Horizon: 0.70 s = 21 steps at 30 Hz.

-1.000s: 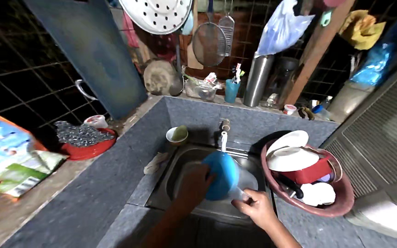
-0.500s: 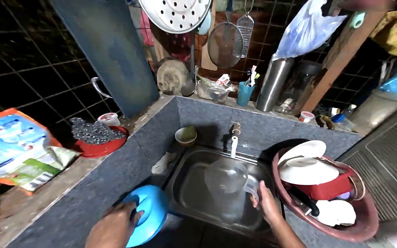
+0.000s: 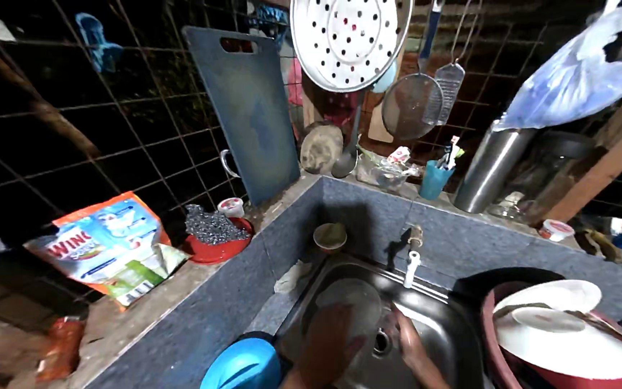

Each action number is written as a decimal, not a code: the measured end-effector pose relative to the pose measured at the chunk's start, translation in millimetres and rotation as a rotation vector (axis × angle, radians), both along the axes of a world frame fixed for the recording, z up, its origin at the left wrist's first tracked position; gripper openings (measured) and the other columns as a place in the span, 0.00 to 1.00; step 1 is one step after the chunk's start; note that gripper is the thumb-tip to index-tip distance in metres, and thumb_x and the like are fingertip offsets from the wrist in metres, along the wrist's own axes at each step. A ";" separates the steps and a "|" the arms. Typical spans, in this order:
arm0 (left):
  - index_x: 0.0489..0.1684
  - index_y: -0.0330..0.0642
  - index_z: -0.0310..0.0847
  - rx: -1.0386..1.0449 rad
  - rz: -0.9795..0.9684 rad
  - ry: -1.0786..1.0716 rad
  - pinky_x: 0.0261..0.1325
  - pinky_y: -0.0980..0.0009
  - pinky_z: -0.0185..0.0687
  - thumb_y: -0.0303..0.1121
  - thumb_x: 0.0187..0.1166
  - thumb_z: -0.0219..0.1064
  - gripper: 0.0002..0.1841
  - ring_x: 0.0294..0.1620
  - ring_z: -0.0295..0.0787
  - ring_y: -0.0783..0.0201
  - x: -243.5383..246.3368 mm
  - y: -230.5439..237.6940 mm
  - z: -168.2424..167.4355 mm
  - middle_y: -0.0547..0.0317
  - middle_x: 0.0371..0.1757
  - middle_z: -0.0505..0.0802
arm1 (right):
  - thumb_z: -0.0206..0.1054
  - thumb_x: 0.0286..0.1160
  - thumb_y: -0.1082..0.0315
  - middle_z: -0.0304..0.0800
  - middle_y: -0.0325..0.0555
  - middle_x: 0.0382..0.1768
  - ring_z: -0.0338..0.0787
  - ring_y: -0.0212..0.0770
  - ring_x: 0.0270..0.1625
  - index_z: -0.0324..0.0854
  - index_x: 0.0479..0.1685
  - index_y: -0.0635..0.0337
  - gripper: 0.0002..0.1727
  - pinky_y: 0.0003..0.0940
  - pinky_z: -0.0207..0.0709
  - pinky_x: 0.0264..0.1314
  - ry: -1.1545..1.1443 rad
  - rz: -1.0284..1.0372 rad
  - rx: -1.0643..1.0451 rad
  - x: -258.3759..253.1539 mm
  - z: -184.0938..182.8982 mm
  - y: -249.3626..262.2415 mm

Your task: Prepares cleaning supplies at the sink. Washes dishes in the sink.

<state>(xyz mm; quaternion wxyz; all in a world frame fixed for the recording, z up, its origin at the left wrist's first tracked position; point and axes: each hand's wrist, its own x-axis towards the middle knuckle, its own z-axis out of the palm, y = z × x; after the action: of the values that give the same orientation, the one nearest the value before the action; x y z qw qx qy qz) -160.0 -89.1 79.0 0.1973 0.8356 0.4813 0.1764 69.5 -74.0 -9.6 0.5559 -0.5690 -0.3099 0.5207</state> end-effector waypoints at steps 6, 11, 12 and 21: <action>0.80 0.41 0.75 -0.388 -0.036 0.235 0.71 0.39 0.77 0.35 0.90 0.55 0.21 0.71 0.83 0.38 25.1 33.8 -10.6 0.39 0.73 0.85 | 0.58 0.85 0.66 0.91 0.53 0.49 0.88 0.41 0.53 0.89 0.48 0.68 0.15 0.41 0.80 0.62 -0.656 0.113 0.125 11.5 17.5 12.6; 0.69 0.40 0.82 -0.280 -0.070 0.108 0.67 0.43 0.81 0.39 0.92 0.52 0.19 0.65 0.88 0.43 23.8 45.5 -25.9 0.42 0.65 0.89 | 0.66 0.74 0.62 0.93 0.49 0.50 0.89 0.41 0.61 0.93 0.40 0.61 0.14 0.40 0.82 0.69 -0.958 0.096 0.571 -0.1 49.9 10.4; 0.68 0.38 0.83 -0.238 -0.094 0.058 0.69 0.45 0.80 0.38 0.92 0.52 0.19 0.66 0.88 0.44 22.2 46.0 -25.5 0.42 0.65 0.90 | 0.67 0.75 0.62 0.93 0.51 0.52 0.89 0.40 0.62 0.93 0.42 0.63 0.14 0.38 0.82 0.70 -0.927 0.109 0.610 -9.4 59.9 9.8; 0.44 0.31 0.92 0.310 0.060 -0.477 0.62 0.47 0.86 0.28 0.73 0.70 0.10 0.53 0.94 0.44 -15.2 -8.7 -15.7 0.41 0.47 0.96 | 0.64 0.84 0.61 0.89 0.53 0.59 0.90 0.39 0.51 0.83 0.69 0.63 0.21 0.34 0.85 0.56 -0.788 0.719 0.727 -193.5 221.1 26.1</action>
<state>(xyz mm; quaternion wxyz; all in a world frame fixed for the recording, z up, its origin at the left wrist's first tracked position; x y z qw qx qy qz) -175.1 -97.8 63.3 0.1696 0.7762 0.4132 0.4449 -123.9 -47.9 211.5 0.3485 -0.3535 -0.8189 0.2882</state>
